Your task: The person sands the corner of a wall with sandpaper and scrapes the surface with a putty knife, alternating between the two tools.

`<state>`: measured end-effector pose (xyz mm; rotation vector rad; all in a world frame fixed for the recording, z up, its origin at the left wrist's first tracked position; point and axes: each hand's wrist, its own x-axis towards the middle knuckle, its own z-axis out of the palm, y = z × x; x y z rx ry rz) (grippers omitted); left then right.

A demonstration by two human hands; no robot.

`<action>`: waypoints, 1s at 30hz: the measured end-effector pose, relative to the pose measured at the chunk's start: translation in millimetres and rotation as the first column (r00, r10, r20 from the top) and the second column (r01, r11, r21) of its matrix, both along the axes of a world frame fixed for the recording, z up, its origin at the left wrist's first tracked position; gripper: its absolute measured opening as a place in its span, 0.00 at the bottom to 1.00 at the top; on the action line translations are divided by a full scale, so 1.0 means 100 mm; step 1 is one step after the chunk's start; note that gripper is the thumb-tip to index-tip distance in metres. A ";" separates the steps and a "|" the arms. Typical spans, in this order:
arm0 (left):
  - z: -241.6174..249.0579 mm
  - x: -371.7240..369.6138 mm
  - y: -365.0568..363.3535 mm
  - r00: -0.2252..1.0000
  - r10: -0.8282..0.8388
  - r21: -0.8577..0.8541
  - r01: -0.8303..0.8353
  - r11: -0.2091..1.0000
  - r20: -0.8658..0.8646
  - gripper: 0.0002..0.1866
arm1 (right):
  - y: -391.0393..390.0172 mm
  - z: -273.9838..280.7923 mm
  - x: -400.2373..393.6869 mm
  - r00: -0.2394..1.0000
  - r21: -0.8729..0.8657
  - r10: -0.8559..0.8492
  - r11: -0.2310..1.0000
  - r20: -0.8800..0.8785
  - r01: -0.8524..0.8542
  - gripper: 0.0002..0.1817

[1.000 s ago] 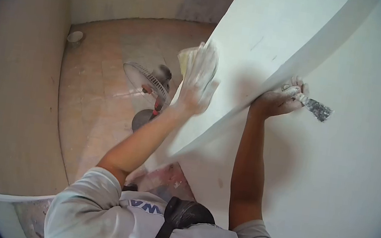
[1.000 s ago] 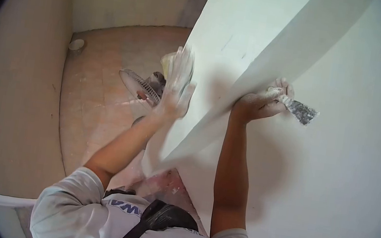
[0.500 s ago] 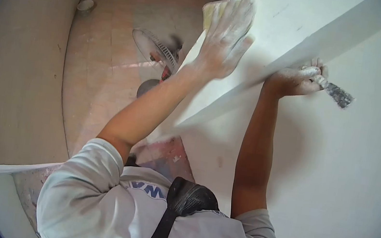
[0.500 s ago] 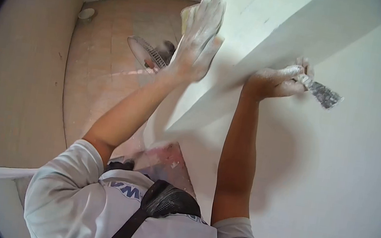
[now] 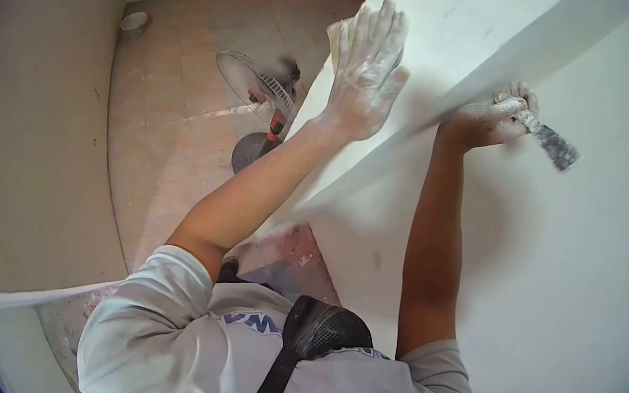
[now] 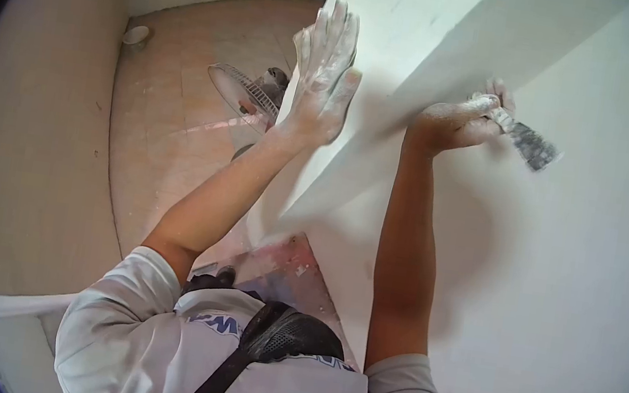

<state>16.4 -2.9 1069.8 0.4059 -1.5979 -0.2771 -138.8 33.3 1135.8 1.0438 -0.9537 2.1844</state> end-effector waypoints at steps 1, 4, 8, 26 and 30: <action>-0.06 0.00 0.03 1.000 -0.022 0.000 0.022 1.000 -0.001 0.34 | 0.04 -0.05 -0.01 0.997 0.003 -0.042 0.999 -0.072 0.043 0.19; -0.86 -0.02 0.23 0.993 -0.110 0.024 0.109 0.994 0.036 0.37 | 0.11 -0.26 -0.13 0.979 0.019 0.202 0.979 0.018 -0.203 0.21; -2.10 -0.06 0.58 0.985 -0.138 0.129 0.124 0.984 0.107 0.40 | 0.16 -0.26 -0.09 0.988 0.065 0.153 0.986 0.002 -0.153 0.21; -2.47 0.83 0.87 0.719 -0.451 0.518 0.148 0.842 0.528 0.34 | 0.87 -1.32 0.20 0.968 0.220 0.064 0.968 0.243 -0.119 0.15; -2.54 1.36 0.69 0.450 -0.720 0.766 0.618 -0.176 -0.528 0.24 | 1.36 -1.95 0.84 0.918 0.447 0.177 0.830 0.356 -0.333 0.21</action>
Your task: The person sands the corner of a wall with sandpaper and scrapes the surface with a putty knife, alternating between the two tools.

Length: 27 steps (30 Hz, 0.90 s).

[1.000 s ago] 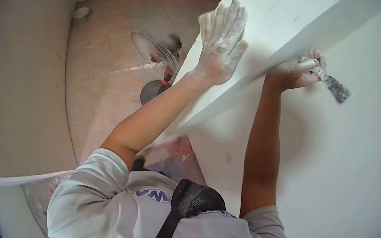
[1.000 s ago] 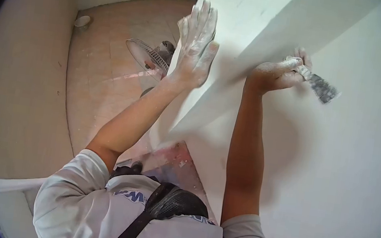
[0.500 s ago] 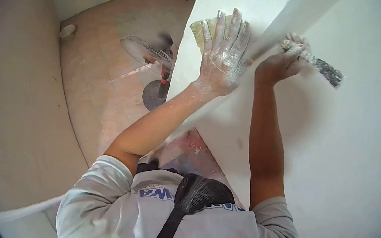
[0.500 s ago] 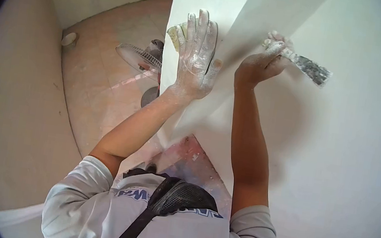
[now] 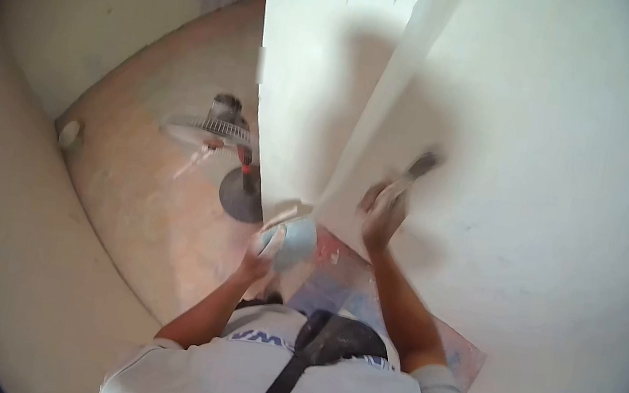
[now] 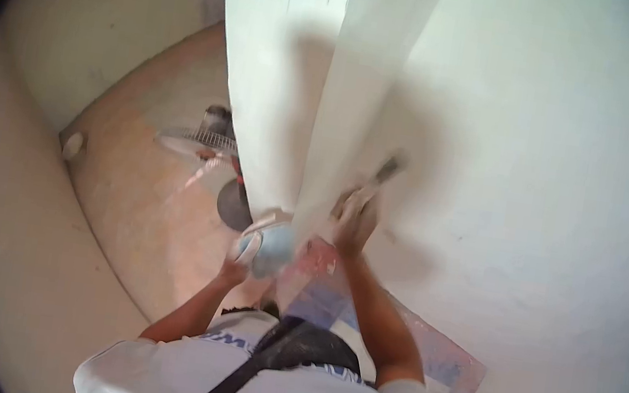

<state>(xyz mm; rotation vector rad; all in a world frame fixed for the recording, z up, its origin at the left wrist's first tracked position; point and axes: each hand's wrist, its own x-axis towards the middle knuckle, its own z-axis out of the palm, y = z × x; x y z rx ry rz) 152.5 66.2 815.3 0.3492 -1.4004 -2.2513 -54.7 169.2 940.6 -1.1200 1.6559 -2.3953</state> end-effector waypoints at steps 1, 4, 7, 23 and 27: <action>0.13 0.08 -0.09 0.999 -0.030 -0.198 0.023 0.980 -0.034 0.23 | 0.10 -0.37 0.09 0.998 0.109 0.059 0.993 -0.030 -0.055 0.18; 0.53 0.18 -0.22 0.978 -0.184 -0.323 0.145 0.935 -0.094 0.20 | 0.22 -0.61 0.63 0.956 0.527 0.192 0.848 -0.220 -0.049 0.20; 0.60 0.19 -0.37 0.922 -0.383 -0.116 0.375 0.920 -0.056 0.21 | -0.01 -1.17 0.97 0.927 0.292 0.140 0.923 0.349 -0.250 0.22; 1.16 1.02 -0.93 0.975 -0.161 -0.009 0.164 0.986 0.154 0.25 | -0.26 0.14 2.88 0.894 0.567 0.006 0.775 -0.447 0.278 0.50; 1.73 1.02 -0.87 0.933 -0.359 -0.205 0.349 0.914 -0.012 0.18 | -0.59 -0.23 3.09 0.804 0.263 -0.349 0.818 -0.482 0.512 0.56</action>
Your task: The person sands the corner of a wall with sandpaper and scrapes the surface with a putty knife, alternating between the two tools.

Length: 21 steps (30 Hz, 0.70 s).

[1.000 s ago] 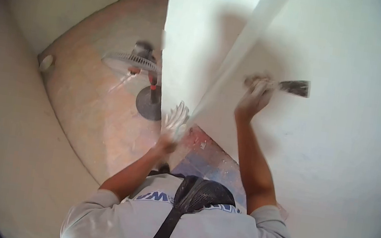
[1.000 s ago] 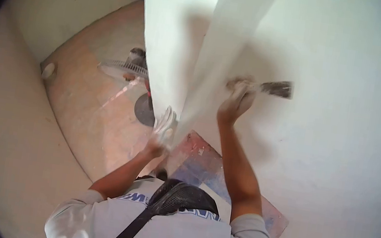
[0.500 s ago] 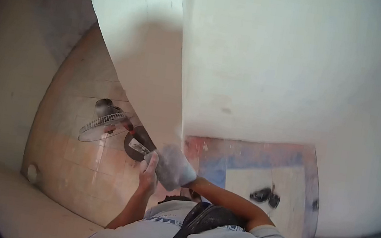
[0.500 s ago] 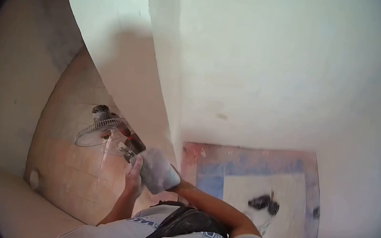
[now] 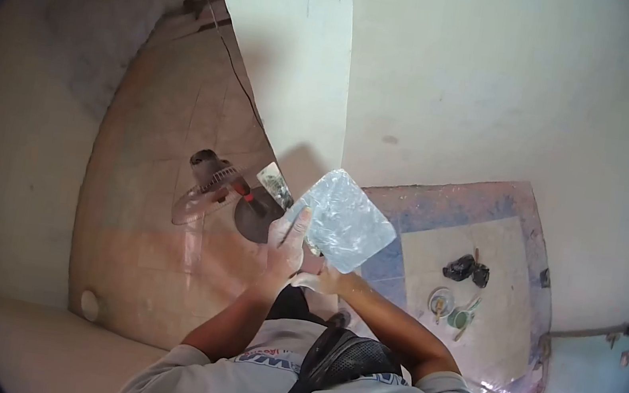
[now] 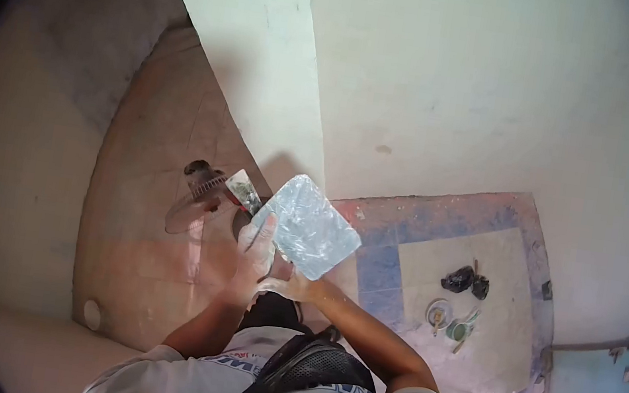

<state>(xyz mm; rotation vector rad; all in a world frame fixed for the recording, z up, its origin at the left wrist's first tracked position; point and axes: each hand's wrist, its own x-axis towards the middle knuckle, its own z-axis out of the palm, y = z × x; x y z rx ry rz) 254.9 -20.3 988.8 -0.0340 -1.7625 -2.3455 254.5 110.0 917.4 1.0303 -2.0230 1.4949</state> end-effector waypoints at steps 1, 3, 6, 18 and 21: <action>0.04 0.00 -0.04 1.000 0.021 0.029 -0.021 0.999 -0.004 0.15 | -0.18 -0.11 -0.01 0.996 -0.144 0.048 0.989 0.074 -0.037 0.51; 0.08 -0.01 -0.17 0.994 -0.096 -0.045 0.098 0.994 0.047 0.14 | -0.20 0.21 0.06 0.749 -0.083 0.161 0.987 0.642 -0.141 0.34; 0.01 -0.09 -0.39 0.972 -0.171 -0.215 0.204 0.955 0.162 0.14 | -0.70 0.10 0.01 0.635 -0.815 0.544 0.516 0.549 0.263 0.28; 0.63 -0.97 -1.98 0.992 -0.059 -0.192 0.080 0.978 0.109 0.18 | -0.77 1.56 -1.77 0.418 -0.237 -0.831 0.518 -0.368 0.822 0.32; 0.70 -1.01 -1.94 0.997 -0.074 -0.185 0.079 0.980 0.031 0.18 | -0.87 1.53 -2.10 0.490 -0.124 -0.780 0.571 -0.389 0.811 0.34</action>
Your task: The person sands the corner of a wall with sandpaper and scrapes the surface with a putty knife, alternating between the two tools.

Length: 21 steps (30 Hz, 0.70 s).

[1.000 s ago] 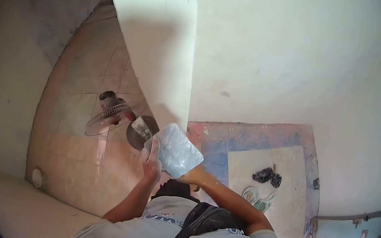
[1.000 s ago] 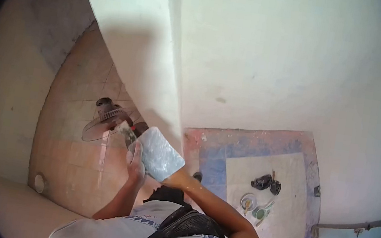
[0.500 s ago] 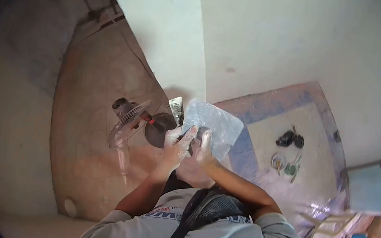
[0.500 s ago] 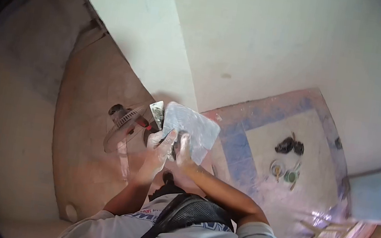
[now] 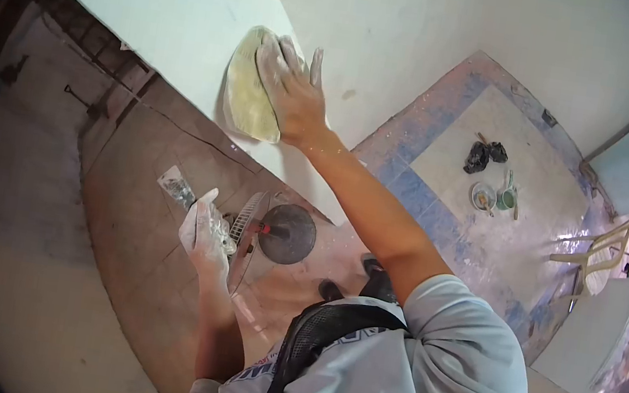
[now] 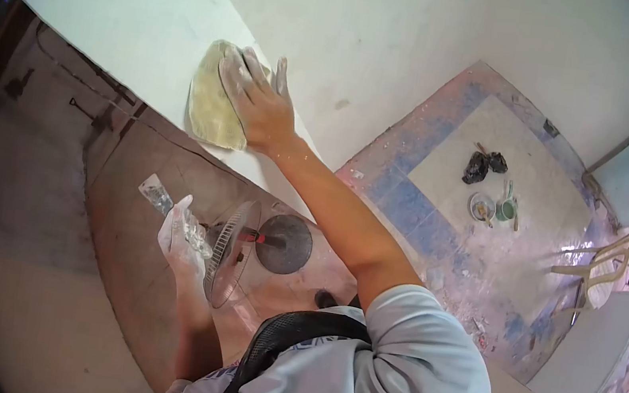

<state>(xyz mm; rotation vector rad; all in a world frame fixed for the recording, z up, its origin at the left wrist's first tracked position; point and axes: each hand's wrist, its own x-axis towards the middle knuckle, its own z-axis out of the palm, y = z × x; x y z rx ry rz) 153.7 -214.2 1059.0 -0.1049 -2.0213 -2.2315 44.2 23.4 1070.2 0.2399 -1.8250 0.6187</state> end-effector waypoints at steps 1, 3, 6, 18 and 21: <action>0.13 -0.03 0.04 0.999 0.035 -0.012 -0.034 0.999 0.037 0.18 | 0.04 -0.17 -0.13 0.997 0.042 -0.029 0.999 0.067 0.026 0.34; -0.04 0.00 -0.06 1.000 0.020 -0.003 -0.020 1.000 0.015 0.18 | 0.09 -0.99 -0.20 0.984 0.086 -0.114 0.991 0.139 0.102 0.36; -0.22 0.16 -0.11 0.993 0.101 -0.058 -0.097 0.994 0.054 0.18 | 0.09 -2.01 0.01 0.947 -0.051 0.006 0.999 0.321 0.011 0.36; -0.17 0.13 -0.02 0.972 0.211 -0.014 -0.211 0.977 0.102 0.18 | 0.21 -1.94 0.03 0.975 -0.021 -0.023 0.999 0.220 0.028 0.35; -0.22 0.13 0.00 0.983 0.183 -0.068 -0.181 0.981 0.029 0.17 | 0.18 -1.93 0.09 0.918 0.070 -0.042 0.997 0.394 0.016 0.40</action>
